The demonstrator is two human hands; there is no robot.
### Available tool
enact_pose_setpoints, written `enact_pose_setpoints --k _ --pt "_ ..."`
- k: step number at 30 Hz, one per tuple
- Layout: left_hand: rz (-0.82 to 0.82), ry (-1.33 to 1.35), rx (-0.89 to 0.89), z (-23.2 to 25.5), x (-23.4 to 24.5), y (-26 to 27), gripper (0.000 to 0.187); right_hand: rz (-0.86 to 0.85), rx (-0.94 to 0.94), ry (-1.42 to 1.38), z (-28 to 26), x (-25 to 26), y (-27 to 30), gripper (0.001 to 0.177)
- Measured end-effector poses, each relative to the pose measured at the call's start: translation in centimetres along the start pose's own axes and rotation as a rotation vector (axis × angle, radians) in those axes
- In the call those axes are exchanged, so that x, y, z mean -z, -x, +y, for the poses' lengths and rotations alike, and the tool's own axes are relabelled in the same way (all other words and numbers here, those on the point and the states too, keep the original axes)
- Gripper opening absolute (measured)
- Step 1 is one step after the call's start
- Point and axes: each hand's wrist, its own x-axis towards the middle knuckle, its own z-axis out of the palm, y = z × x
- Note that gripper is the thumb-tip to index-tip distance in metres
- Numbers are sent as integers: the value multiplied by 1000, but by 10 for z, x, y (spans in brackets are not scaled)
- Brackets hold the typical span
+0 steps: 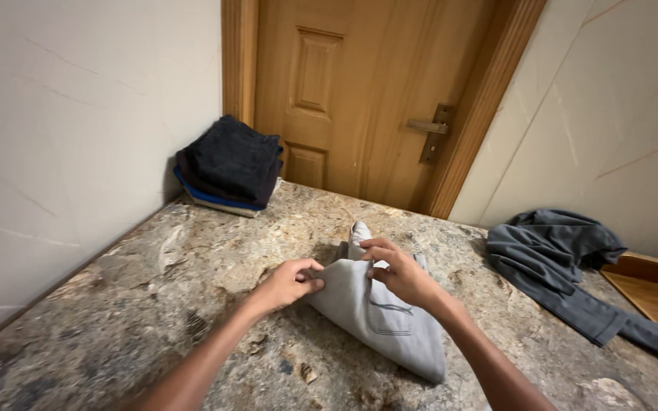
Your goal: The person folds several pairs of trousers by hand on a stone countertop, smoothing the fabric and aligning the legs before folding them into squares and placing them in a stack.
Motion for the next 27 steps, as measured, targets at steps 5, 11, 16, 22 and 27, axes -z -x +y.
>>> enact_pose_setpoints --k 5,11,16,22,27 --pt "-39 -400 328 23 -21 -50 53 -40 -161 -53 -14 -8 -7 22" --pt "-146 -590 566 16 -5 -51 52 -11 -148 64 -17 -71 -3 63" --pt "-16 -434 604 42 11 -36 33 -3 -365 355 -7 -104 16 73" --pt "57 -786 158 65 -71 -35 40 -133 -367 517 7 -108 21 59" --pt "74 -828 135 34 -79 -21 59 8 -534 498 -3 -84 61 62"
